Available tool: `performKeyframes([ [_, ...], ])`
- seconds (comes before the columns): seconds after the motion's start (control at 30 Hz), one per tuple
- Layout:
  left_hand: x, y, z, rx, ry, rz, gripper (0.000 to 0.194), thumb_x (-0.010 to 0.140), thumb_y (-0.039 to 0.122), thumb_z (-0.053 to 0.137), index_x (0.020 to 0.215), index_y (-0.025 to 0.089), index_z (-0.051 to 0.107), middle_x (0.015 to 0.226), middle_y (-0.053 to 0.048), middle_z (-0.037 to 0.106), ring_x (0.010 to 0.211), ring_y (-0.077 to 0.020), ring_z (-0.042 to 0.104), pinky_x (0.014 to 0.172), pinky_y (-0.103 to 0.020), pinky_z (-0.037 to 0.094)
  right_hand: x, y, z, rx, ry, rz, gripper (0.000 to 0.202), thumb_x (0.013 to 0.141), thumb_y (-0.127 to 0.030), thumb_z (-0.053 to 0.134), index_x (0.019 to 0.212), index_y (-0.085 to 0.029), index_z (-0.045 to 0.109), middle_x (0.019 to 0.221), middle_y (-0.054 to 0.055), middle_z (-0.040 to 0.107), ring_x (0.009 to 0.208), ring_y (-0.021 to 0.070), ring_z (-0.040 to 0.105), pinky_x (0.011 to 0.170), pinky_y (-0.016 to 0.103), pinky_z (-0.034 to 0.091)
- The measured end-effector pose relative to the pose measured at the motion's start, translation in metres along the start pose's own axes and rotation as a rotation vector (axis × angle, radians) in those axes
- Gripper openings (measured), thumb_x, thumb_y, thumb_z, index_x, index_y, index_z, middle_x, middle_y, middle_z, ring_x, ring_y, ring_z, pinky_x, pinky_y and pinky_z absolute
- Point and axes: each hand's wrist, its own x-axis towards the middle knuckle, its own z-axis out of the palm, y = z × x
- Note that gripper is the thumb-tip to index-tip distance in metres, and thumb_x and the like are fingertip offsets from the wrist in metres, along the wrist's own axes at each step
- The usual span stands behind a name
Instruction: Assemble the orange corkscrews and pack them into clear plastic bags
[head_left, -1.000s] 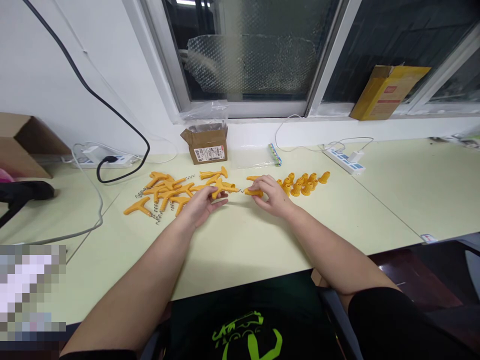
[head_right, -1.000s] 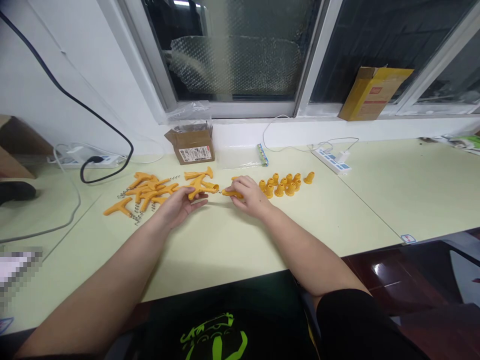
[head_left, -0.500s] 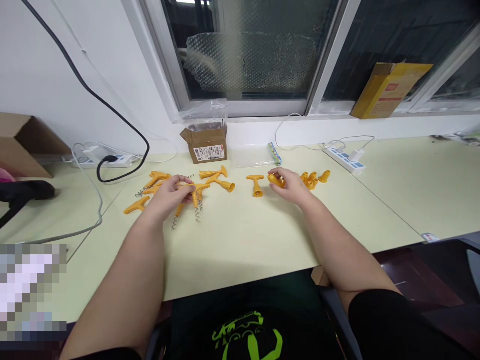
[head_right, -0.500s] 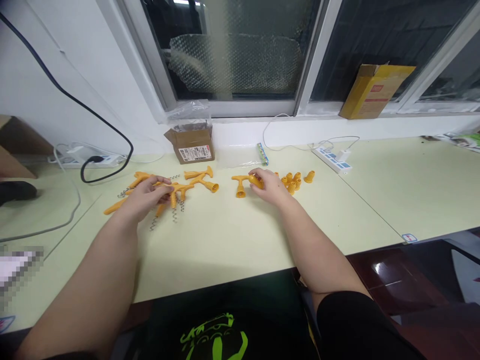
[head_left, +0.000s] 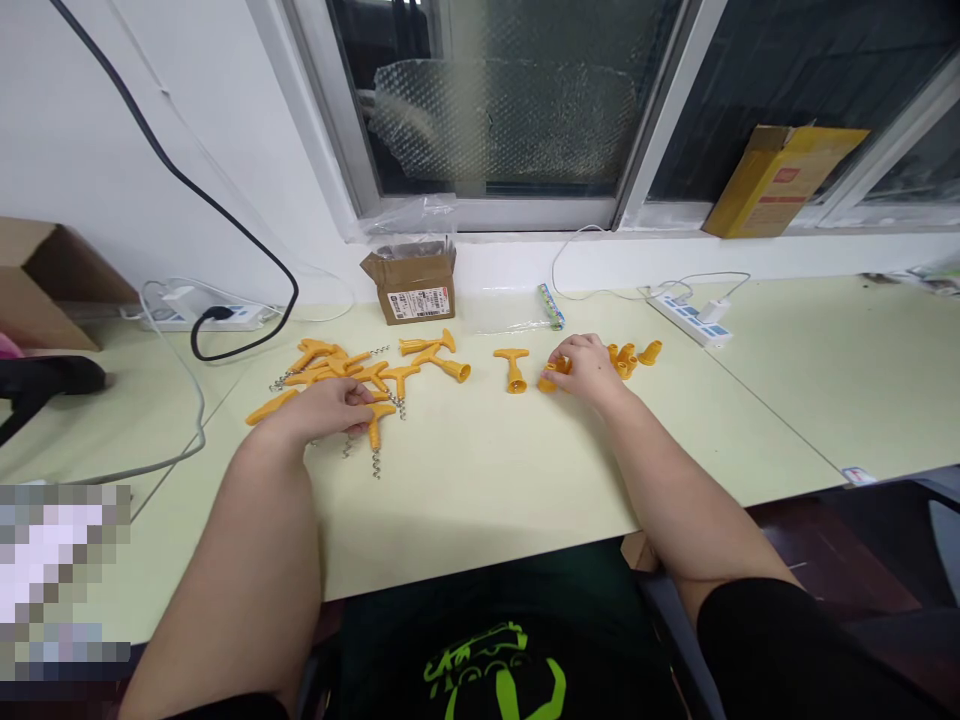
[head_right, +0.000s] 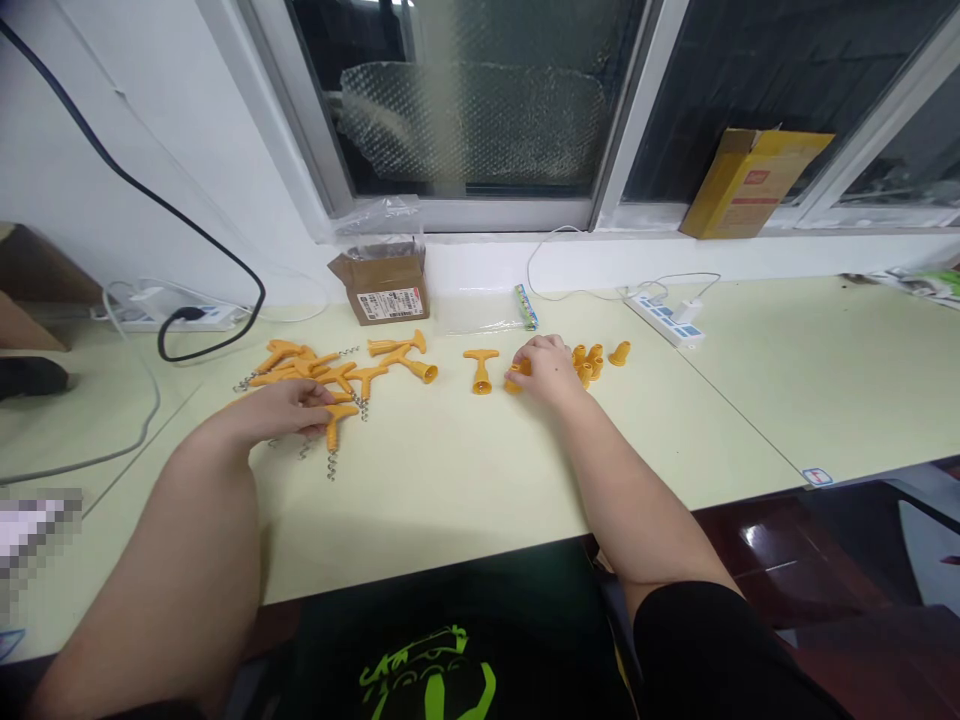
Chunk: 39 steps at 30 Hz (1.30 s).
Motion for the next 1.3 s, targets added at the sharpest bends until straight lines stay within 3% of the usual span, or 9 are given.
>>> performKeyframes([
  [0.1,-0.002,0.004,-0.001,0.02,-0.114,-0.042,0.032,0.059,0.036,0.074,0.089,0.024,0.069,0.071,-0.001,0.071,0.073,-0.0261,0.072,0.063,-0.033,0.054,0.0,0.003,0.003,-0.002,0.014,0.035,0.016,0.079,-0.038,0.078,0.086,-0.024,0.073,0.11,0.008,0.069,0.114,0.0333,0.049,0.099,0.05,0.041],
  [0.33,0.0,0.005,0.004,0.043,-0.036,0.012,0.034,0.059,0.046,0.077,0.086,0.026,0.071,0.073,-0.002,0.073,0.064,-0.0249,0.069,0.058,-0.032,0.049,0.003,0.014,0.01,0.011,0.137,0.065,0.019,0.074,-0.03,0.078,0.091,-0.025,0.072,0.107,0.01,0.067,0.11,0.0367,0.051,0.095,0.059,0.044],
  [0.47,0.007,0.003,0.01,0.111,0.031,0.049,0.037,0.056,0.049,0.078,0.084,0.027,0.074,0.083,-0.003,0.075,0.072,-0.026,0.07,0.06,-0.03,0.047,0.001,-0.001,0.007,0.107,0.22,-0.099,0.02,0.081,-0.026,0.073,0.1,-0.024,0.071,0.107,0.011,0.066,0.111,0.0347,0.055,0.099,0.056,0.046],
  [0.6,0.01,0.003,0.014,0.124,0.051,0.046,0.032,0.057,0.047,0.078,0.081,0.027,0.074,0.089,-0.004,0.077,0.08,-0.0276,0.071,0.065,-0.032,0.048,-0.006,-0.03,0.013,0.241,0.05,-0.362,0.018,0.092,-0.027,0.064,0.108,-0.023,0.071,0.107,0.01,0.067,0.105,0.0272,0.062,0.099,0.047,0.05],
  [0.7,0.01,0.004,0.017,0.137,0.065,0.018,0.029,0.059,0.044,0.077,0.082,0.026,0.073,0.094,-0.005,0.077,0.085,-0.0291,0.071,0.069,-0.034,0.049,-0.012,-0.045,0.026,0.204,-0.082,-0.424,0.027,0.091,-0.028,0.067,0.117,-0.021,0.07,0.114,0.012,0.064,0.108,0.0269,0.061,0.097,0.045,0.051],
  [0.87,0.012,0.004,0.02,0.142,0.076,0.007,0.025,0.06,0.037,0.075,0.082,0.025,0.073,0.094,-0.006,0.077,0.086,-0.0297,0.071,0.07,-0.034,0.05,-0.015,-0.049,0.04,0.091,-0.151,-0.326,0.032,0.09,-0.031,0.071,0.12,-0.02,0.069,0.122,0.014,0.062,0.112,0.0298,0.058,0.095,0.048,0.051],
  [1.13,0.016,0.003,0.022,0.149,0.201,0.037,0.023,0.062,0.037,0.075,0.08,0.024,0.068,0.094,-0.008,0.076,0.088,-0.0315,0.07,0.07,-0.035,0.049,-0.013,-0.049,0.038,0.087,-0.191,-0.105,0.014,0.084,-0.026,0.074,0.093,-0.021,0.064,0.118,0.009,0.058,0.075,0.0181,0.06,0.079,0.04,0.053],
  [1.3,0.018,0.004,0.026,0.175,0.25,0.058,0.026,0.069,0.035,0.071,0.092,0.025,0.068,0.098,-0.008,0.072,0.089,-0.0308,0.067,0.073,-0.037,0.049,-0.01,-0.049,0.038,0.127,-0.055,-0.08,0.011,0.081,-0.012,0.062,0.081,-0.022,0.057,0.101,0.007,0.057,0.072,0.0181,0.057,0.072,0.036,0.051],
])
